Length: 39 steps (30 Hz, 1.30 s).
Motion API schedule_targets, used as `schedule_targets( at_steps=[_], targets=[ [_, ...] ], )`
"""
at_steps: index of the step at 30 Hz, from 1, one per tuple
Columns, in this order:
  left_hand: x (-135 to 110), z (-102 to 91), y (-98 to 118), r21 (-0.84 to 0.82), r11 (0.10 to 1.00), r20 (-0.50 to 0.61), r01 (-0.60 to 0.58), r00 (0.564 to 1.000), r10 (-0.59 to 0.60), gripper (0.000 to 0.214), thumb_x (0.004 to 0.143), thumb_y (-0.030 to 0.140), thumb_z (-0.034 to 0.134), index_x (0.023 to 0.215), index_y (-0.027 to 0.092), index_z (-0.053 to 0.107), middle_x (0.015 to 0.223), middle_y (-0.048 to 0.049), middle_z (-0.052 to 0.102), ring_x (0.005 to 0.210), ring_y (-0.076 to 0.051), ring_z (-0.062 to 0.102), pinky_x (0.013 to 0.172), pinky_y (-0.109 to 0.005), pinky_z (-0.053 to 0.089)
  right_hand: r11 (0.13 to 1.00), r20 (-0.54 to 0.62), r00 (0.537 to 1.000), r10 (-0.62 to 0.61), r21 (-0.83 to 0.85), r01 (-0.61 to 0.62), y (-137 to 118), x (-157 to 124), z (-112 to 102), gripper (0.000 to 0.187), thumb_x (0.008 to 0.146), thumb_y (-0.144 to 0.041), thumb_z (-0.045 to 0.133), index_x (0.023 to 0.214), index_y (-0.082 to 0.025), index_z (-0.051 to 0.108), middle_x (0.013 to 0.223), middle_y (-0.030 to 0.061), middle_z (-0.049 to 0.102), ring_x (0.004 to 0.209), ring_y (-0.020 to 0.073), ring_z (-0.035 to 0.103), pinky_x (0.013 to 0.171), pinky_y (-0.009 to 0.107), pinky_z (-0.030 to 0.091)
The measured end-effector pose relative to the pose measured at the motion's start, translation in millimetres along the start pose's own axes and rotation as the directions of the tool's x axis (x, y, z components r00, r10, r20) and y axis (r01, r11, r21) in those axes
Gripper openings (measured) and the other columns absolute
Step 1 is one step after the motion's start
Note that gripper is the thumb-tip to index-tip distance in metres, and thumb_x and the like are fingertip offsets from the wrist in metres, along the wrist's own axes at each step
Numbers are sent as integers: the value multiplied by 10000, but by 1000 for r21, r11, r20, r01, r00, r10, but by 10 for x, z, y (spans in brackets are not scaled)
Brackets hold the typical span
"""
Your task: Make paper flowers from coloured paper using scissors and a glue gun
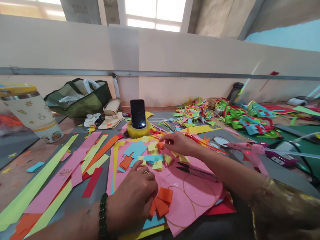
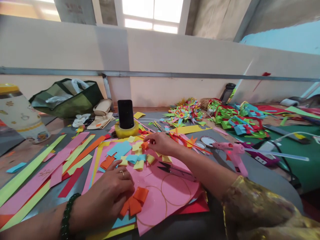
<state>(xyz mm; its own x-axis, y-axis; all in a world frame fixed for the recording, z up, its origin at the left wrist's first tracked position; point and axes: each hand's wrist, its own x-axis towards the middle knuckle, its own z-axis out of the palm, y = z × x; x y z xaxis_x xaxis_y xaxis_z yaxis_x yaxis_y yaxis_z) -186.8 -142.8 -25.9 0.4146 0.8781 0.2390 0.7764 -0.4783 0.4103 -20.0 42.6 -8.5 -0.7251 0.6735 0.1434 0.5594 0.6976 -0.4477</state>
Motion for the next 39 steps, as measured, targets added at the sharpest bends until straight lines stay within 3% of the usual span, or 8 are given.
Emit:
schedule_targets(
  at_steps=[7, 14, 17, 23, 30, 33, 35, 39],
  targets=[
    [-7, -6, 23, -3, 1000, 5, 15, 1000, -15, 167, 702, 50, 505, 603, 179, 543, 712, 2, 609, 791, -158, 555, 1057, -455, 247, 993, 12, 1000, -14, -119, 15, -56, 109, -75, 317, 792, -152, 544, 1065, -177, 704, 994, 90, 663, 740, 165, 585, 655, 248, 413],
    [-8, 10, -8, 37, 999, -22, -32, 999, 32, 163, 694, 51, 512, 587, 175, 504, 677, 19, 586, 770, -142, 526, 1054, -406, 255, 996, 48, 999, 3, -94, 1, -109, 147, -34, 70, 716, -193, 659, 743, -182, 723, 787, 47, 682, 657, 154, 583, 588, 241, 394],
    [-14, 20, -21, 51, 998, -24, -33, 999, 34, 156, 690, 58, 523, 593, 179, 513, 675, 25, 592, 771, -140, 528, 1067, -397, 239, 998, -3, 999, 48, -28, -48, -94, 96, -132, 92, 744, -194, 603, 739, -174, 693, 655, 14, 659, 571, 130, 560, 524, 228, 382],
    [-13, 2, -28, 43, 999, -29, -27, 999, 28, 157, 688, 64, 503, 585, 183, 498, 674, 15, 583, 770, -154, 537, 1053, -424, 253, 987, -109, 994, 26, 159, -9, -204, -148, -348, 239, 800, -397, 564, 821, -167, 622, 697, 17, 641, 626, 129, 566, 564, 237, 444],
    [-7, -14, -1, -14, 999, -4, 39, 999, -39, 146, 693, 64, 485, 621, 188, 509, 665, 25, 570, 714, -144, 535, 1020, -455, 279, 902, -223, 960, 169, 427, -59, -206, -180, -403, 306, 673, -380, 696, 868, -179, 574, 628, -14, 589, 546, 105, 533, 478, 214, 416],
    [-5, 1, -20, -84, 995, -72, 62, 995, -68, 151, 745, 80, 499, 738, 212, 570, 771, 25, 613, 814, -162, 564, 1033, -476, 256, 875, -178, 969, 170, 480, -66, -185, -131, -437, 339, 698, -405, 674, 905, -161, 562, 584, -28, 562, 493, 98, 525, 434, 209, 416],
    [18, -13, -66, -191, 974, -181, 124, 970, -159, 130, 801, 149, 520, 886, 228, 578, 848, 7, 617, 856, -179, 564, 937, -435, 362, 850, -133, 980, 149, 523, -58, -236, -131, -448, 335, 719, -404, 665, 917, -154, 561, 591, -25, 569, 497, 97, 537, 440, 209, 437],
    [102, -95, -194, -463, 871, -315, 164, 888, -335, 442, 820, 297, 593, 1223, 214, 431, 756, 34, 523, 705, -139, 531, 699, -300, 452, 785, 3, 999, 45, 618, -38, -461, -176, -365, 295, 738, -389, 680, 884, -151, 585, 649, -16, 594, 523, 87, 555, 457, 197, 453]
  ],
)
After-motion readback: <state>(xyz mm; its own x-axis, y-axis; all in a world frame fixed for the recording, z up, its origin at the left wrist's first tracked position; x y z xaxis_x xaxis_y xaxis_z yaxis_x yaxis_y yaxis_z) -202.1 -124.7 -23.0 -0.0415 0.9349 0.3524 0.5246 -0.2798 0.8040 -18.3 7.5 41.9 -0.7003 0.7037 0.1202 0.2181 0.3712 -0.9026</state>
